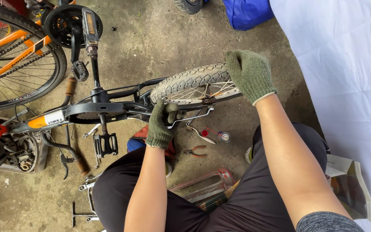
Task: The person uses a wrench to loosen and remove the rear wheel axle nut from a bicycle. After removing the nut, the person detaches the rear wheel from the frame and places it on their lap to continue working on the hub and brake components.
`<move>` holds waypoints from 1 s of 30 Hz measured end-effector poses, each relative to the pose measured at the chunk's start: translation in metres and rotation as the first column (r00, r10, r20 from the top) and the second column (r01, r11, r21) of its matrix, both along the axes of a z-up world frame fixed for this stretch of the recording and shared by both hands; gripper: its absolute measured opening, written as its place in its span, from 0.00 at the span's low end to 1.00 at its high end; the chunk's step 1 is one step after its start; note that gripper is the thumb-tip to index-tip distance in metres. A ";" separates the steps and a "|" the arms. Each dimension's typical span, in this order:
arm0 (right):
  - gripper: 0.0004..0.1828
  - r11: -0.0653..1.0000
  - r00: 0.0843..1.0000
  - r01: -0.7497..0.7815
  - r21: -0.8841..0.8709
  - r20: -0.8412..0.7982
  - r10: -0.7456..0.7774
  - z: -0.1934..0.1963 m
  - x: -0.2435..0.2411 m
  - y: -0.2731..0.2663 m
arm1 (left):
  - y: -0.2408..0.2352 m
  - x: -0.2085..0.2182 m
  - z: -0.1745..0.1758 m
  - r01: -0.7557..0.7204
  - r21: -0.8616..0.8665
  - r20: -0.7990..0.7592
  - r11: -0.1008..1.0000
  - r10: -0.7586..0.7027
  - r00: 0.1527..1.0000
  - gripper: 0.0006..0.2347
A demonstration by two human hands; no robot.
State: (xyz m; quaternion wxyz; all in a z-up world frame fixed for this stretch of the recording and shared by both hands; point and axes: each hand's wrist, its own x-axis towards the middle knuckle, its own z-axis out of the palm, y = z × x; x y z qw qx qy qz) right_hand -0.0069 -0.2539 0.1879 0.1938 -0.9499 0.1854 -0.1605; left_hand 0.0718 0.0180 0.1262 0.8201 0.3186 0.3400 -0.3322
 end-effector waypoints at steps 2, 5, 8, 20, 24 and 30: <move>0.22 0.992 1.000 0.012 -0.129 0.008 -0.011 -0.004 0.004 0.004 | -0.003 0.003 0.006 0.046 0.078 0.038 0.996 -0.049 0.998 0.07; 0.19 0.987 0.999 -0.015 -0.161 0.037 0.021 -0.003 0.014 0.014 | 0.001 0.002 -0.029 0.003 0.037 0.002 0.999 -0.004 1.000 0.06; 0.15 0.978 0.995 -0.069 -0.196 0.063 0.083 0.013 0.017 0.029 | 0.000 0.000 -0.022 0.013 0.130 -0.041 0.991 -0.008 0.999 0.05; 0.12 0.929 0.981 -0.125 -0.347 0.099 0.169 0.015 0.028 0.058 | 0.002 0.003 -0.047 -0.005 0.179 0.000 0.984 0.005 1.000 0.09; 0.13 0.922 0.975 -0.139 -0.362 0.114 0.192 0.026 0.029 0.065 | 0.001 -0.001 -0.031 0.013 0.205 0.014 0.979 -0.017 1.000 0.11; 0.18 0.906 0.978 -0.144 -0.397 0.085 0.192 0.014 0.032 0.068 | 0.002 -0.003 -0.038 0.088 0.254 0.118 0.963 -0.121 0.986 0.11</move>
